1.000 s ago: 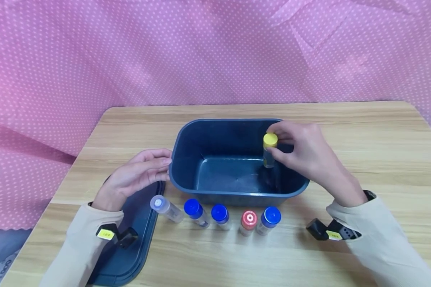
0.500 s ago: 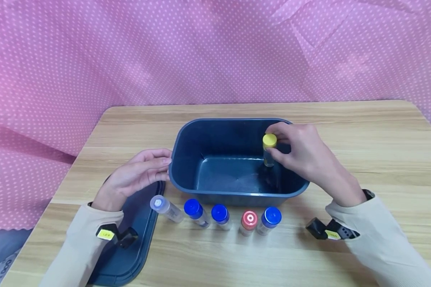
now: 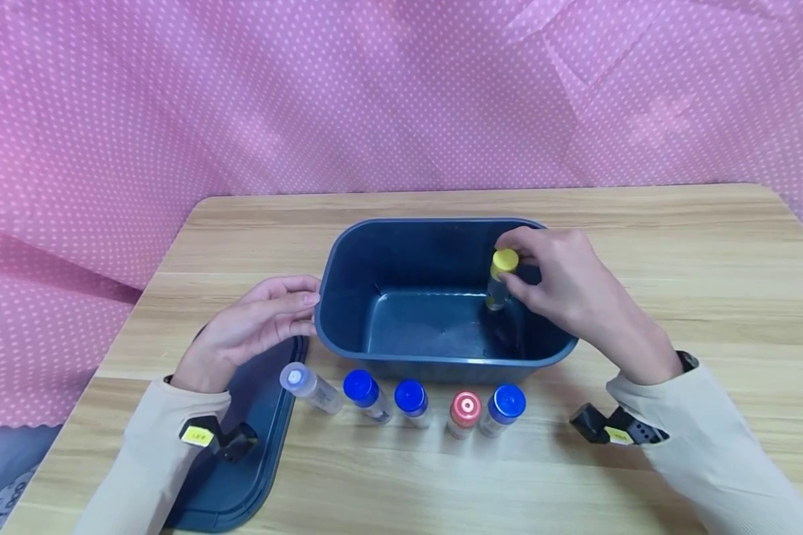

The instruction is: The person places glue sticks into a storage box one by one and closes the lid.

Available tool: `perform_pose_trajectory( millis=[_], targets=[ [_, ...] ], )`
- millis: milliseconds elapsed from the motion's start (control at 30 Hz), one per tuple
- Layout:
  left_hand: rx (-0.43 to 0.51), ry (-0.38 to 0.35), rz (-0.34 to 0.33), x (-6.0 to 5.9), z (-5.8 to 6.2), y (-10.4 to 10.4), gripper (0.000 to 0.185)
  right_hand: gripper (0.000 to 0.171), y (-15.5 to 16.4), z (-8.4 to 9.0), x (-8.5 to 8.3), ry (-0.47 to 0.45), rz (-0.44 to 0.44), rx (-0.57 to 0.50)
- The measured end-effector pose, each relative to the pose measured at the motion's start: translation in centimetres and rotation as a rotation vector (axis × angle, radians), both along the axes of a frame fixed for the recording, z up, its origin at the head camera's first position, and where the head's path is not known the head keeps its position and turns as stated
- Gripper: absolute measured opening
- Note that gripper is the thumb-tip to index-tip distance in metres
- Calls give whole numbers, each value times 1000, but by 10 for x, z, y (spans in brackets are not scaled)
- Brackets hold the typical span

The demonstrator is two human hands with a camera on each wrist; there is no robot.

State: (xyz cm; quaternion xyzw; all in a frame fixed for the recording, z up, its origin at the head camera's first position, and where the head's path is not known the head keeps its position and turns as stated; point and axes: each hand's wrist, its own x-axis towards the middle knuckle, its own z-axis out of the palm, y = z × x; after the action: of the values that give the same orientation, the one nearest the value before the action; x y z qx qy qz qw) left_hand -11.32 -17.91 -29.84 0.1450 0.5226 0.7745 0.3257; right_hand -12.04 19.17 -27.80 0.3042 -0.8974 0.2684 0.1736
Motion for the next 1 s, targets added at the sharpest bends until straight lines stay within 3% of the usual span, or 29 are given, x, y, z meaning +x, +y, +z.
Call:
perform_pose_trajectory(
  millis=[433,767,1000],
  targets=[
    [2,-5,6,0,0,0,17,37,-1,1,-1,24,-25,38],
    [4,-7,5,0,0,0,17,35,0,3,2,93,-76,76],
    [11,-13,4,1,0,0,17,27,7,7,11,191,-82,-17]
  ],
)
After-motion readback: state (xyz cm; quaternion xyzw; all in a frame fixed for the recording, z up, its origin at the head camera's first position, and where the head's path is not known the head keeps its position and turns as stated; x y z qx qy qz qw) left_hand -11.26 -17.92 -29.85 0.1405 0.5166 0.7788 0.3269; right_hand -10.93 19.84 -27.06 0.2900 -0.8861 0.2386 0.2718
